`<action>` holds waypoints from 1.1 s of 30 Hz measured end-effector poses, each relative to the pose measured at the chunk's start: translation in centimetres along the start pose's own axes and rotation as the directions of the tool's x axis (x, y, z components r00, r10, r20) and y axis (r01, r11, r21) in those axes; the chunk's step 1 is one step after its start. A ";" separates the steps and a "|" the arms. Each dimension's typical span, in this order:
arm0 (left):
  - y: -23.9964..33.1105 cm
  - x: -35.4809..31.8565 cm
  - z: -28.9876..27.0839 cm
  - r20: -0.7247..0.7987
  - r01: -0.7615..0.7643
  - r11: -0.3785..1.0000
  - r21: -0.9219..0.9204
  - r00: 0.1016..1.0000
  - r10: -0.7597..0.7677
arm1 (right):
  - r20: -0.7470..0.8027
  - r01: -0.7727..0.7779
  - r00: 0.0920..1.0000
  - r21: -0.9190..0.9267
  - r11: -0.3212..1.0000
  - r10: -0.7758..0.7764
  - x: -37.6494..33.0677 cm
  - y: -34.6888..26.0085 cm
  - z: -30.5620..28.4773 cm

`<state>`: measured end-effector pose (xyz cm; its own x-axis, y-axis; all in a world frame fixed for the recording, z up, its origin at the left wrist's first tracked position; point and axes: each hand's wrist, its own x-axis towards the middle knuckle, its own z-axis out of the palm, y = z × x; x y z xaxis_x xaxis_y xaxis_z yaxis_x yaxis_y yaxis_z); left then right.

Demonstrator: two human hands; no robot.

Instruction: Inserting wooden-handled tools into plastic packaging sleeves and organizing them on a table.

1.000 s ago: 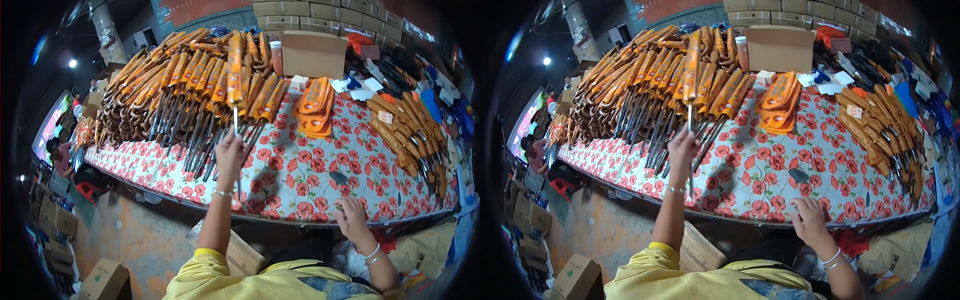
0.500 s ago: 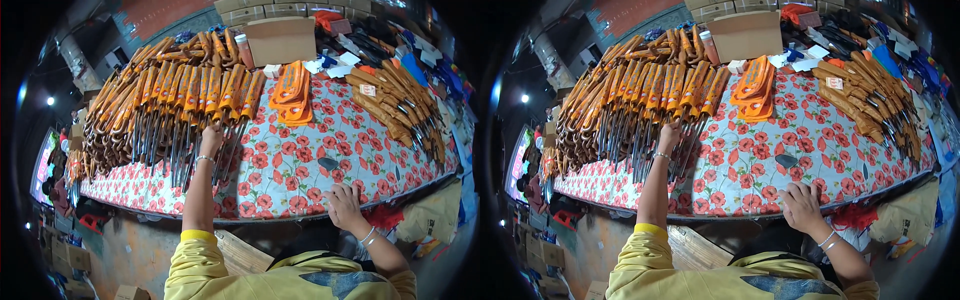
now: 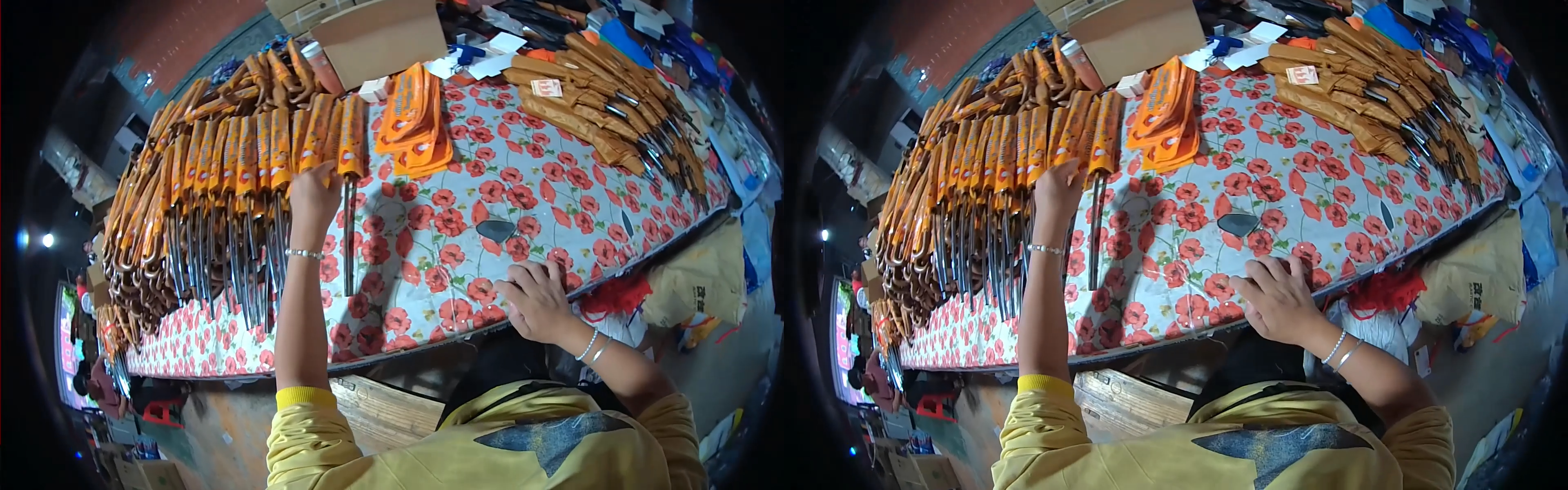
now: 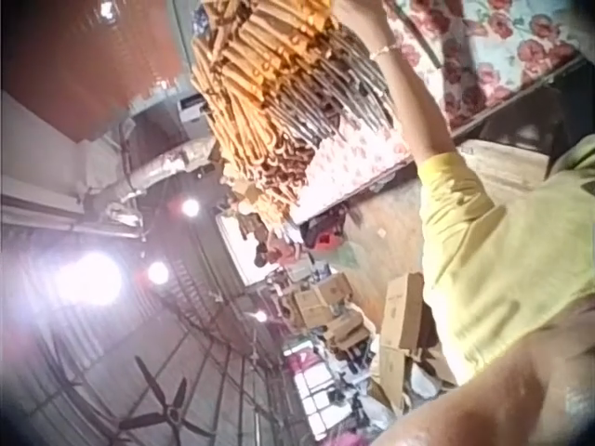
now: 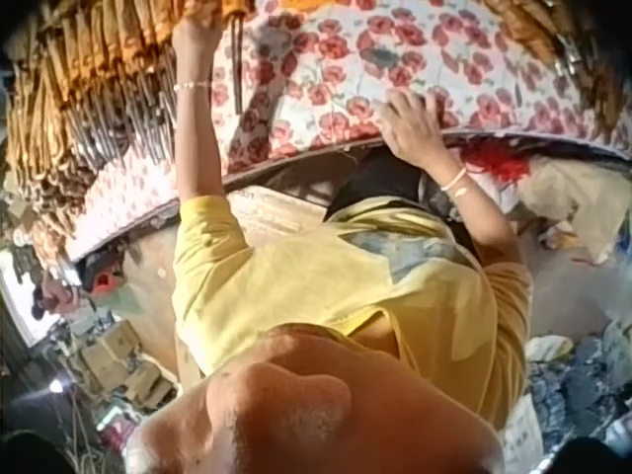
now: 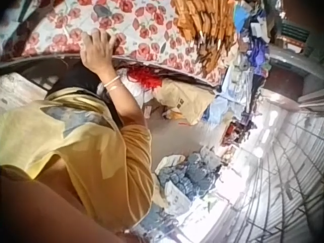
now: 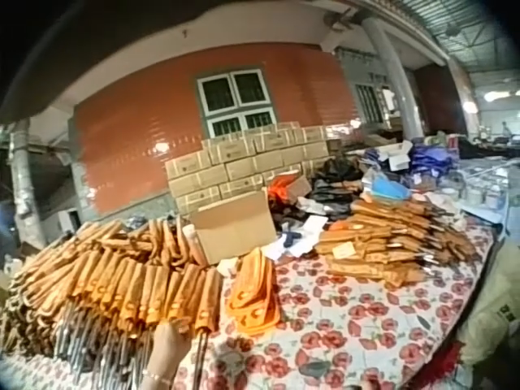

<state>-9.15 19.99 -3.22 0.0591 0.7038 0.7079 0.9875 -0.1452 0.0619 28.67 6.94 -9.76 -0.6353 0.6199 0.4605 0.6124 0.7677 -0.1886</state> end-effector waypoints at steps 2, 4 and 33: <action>2.0 1.9 1.9 0.069 0.054 0.949 -0.311 0.997 -0.034 | 0.002 -0.021 1.000 -0.014 1.000 0.021 0.0 0.1 0.1; 2.7 3.6 5.0 0.068 0.007 0.947 -0.321 0.998 0.016 | -0.005 -0.045 0.999 -0.037 0.998 0.045 -0.1 0.1 0.1; 6.9 8.2 12.9 0.114 0.333 0.562 -0.757 0.914 -0.388 | 0.012 0.033 0.999 -0.128 0.991 -0.031 -0.5 0.2 1.1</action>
<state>0.06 33.75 -6.03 -0.3126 0.7794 0.5429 0.4639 -0.3735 0.8033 28.59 7.00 -11.02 -0.6597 0.5973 0.4561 0.6463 0.7606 -0.0612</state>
